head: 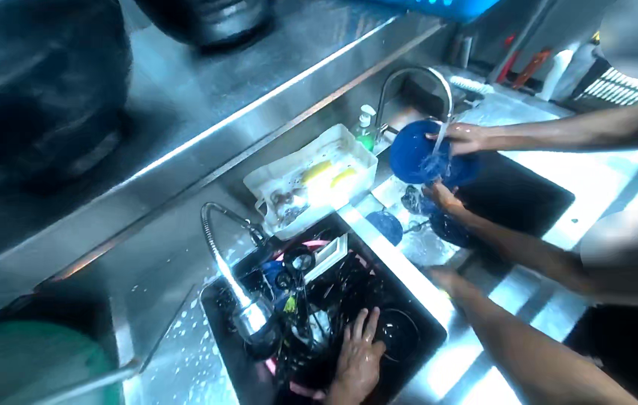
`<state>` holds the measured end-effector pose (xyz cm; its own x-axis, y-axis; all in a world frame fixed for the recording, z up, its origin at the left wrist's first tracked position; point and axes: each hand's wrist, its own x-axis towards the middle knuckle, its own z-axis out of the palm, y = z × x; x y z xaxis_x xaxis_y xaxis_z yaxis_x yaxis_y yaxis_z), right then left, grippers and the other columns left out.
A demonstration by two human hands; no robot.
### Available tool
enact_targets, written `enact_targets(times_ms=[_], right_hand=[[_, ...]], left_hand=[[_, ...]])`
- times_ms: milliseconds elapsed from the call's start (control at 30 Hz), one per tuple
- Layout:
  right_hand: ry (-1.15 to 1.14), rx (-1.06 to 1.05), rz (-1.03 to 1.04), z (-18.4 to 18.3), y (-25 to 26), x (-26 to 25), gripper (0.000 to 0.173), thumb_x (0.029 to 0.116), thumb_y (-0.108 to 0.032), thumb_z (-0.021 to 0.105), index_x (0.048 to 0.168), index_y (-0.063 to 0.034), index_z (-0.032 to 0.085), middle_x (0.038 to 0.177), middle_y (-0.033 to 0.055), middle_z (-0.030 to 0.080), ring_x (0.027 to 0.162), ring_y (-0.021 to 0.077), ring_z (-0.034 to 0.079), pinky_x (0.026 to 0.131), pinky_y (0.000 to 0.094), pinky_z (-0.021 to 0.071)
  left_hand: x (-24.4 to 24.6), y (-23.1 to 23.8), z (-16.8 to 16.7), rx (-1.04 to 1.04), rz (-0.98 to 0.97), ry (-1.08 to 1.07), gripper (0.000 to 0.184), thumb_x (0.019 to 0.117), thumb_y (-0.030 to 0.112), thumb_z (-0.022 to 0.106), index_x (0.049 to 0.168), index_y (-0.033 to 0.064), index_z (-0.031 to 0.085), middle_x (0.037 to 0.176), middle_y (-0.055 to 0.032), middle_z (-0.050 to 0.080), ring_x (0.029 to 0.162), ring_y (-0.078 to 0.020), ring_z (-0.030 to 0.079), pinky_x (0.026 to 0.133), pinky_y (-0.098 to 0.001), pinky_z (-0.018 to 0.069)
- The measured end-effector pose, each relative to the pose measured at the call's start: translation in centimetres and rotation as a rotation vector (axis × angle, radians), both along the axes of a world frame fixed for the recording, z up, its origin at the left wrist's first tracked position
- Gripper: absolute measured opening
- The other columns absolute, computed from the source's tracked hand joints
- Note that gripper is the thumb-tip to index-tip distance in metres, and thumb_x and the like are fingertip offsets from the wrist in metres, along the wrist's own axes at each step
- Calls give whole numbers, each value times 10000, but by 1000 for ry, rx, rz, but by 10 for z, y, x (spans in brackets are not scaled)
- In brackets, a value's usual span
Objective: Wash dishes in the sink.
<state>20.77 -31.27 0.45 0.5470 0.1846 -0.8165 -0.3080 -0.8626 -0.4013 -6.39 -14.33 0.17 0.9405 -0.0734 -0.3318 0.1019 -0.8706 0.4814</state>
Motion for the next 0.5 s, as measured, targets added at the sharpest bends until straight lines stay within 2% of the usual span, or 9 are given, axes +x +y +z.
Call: enact_targets(times_ms=[100, 133, 167, 200, 300, 333, 367, 433, 500], right_hand=[[-345, 134, -249, 15, 3, -3, 272, 1031, -233, 596, 1175, -26, 700, 1126, 193, 702, 1012, 319, 678, 897, 546, 547], [-506, 182, -213, 23, 8, -4, 230, 1008, -206, 621, 1150, -70, 740, 1172, 143, 709, 1053, 291, 679, 914, 545, 556], [-637, 244, -139, 34, 15, -5, 213, 991, -178, 631, 1130, -94, 769, 1318, 124, 657, 1209, 303, 614, 1023, 560, 507], [-713, 319, -69, 49, 30, -9, 218, 991, -165, 627, 1138, -107, 776, 1375, 137, 607, 1282, 333, 544, 1071, 572, 458], [-752, 620, 105, 98, 108, -53, 241, 1003, -175, 603, 1180, -142, 764, 1259, 64, 664, 1179, 202, 628, 1002, 439, 551], [-731, 738, 182, 107, 138, -77, 247, 1004, -187, 604, 1189, -161, 765, 1269, 34, 679, 1207, 170, 627, 1033, 416, 544], [-728, 833, 269, 110, 168, -103, 256, 999, -196, 600, 1190, -184, 771, 1305, 13, 683, 1270, 165, 602, 1091, 424, 509], [-784, 886, 446, 103, 221, -146, 348, 1024, -245, 509, 1295, -267, 726, 1414, -46, 645, 1408, 169, 508, 1193, 481, 403], [-595, 793, 373, 98, 256, -156, 392, 1062, -285, 443, 1385, -242, 660, 1431, -58, 630, 1395, 113, 513, 1198, 425, 399]], left_hand=[[-6, 16, 15, -295, 210, -88, 191, 1004, 227, 590, 1030, 154, 764, 1639, 15, 372, 1552, -251, 240, 1237, -473, 311], [-10, 23, 19, -407, 357, -145, 177, 982, 214, 624, 1033, 112, 759, 1539, -12, 513, 1522, -254, 314, 1239, -464, 318], [-12, 31, 28, -493, 517, -171, 219, 971, 215, 637, 1089, 62, 740, 1457, -79, 581, 1486, -264, 376, 1229, -452, 340], [-12, 41, 39, -555, 682, -167, 302, 976, 242, 632, 1174, 26, 704, 1478, -145, 549, 1460, -260, 419, 1204, -434, 375], [7, 81, 64, -546, 1063, -312, 413, 1016, 278, 564, 1300, -12, 640, 1376, -184, 614, 1280, -240, 593, 1094, -433, 491], [16, 93, 73, -509, 1182, -355, 432, 1038, 286, 539, 1311, -39, 618, 1305, -208, 646, 1228, -259, 621, 1071, -454, 493], [23, 102, 83, -517, 1285, -391, 469, 1060, 286, 526, 1379, -55, 568, 1357, -228, 619, 1282, -267, 594, 1119, -447, 454], [30, 115, 90, -570, 1429, -604, 384, 1052, 190, 551, 1352, -45, 588, 1306, -176, 653, 1225, -186, 623, 1094, -354, 487], [23, 126, 97, -736, 1515, -829, 287, 1021, 91, 590, 1268, -56, 599, 1151, -145, 688, 1068, -154, 669, 973, -327, 558]])
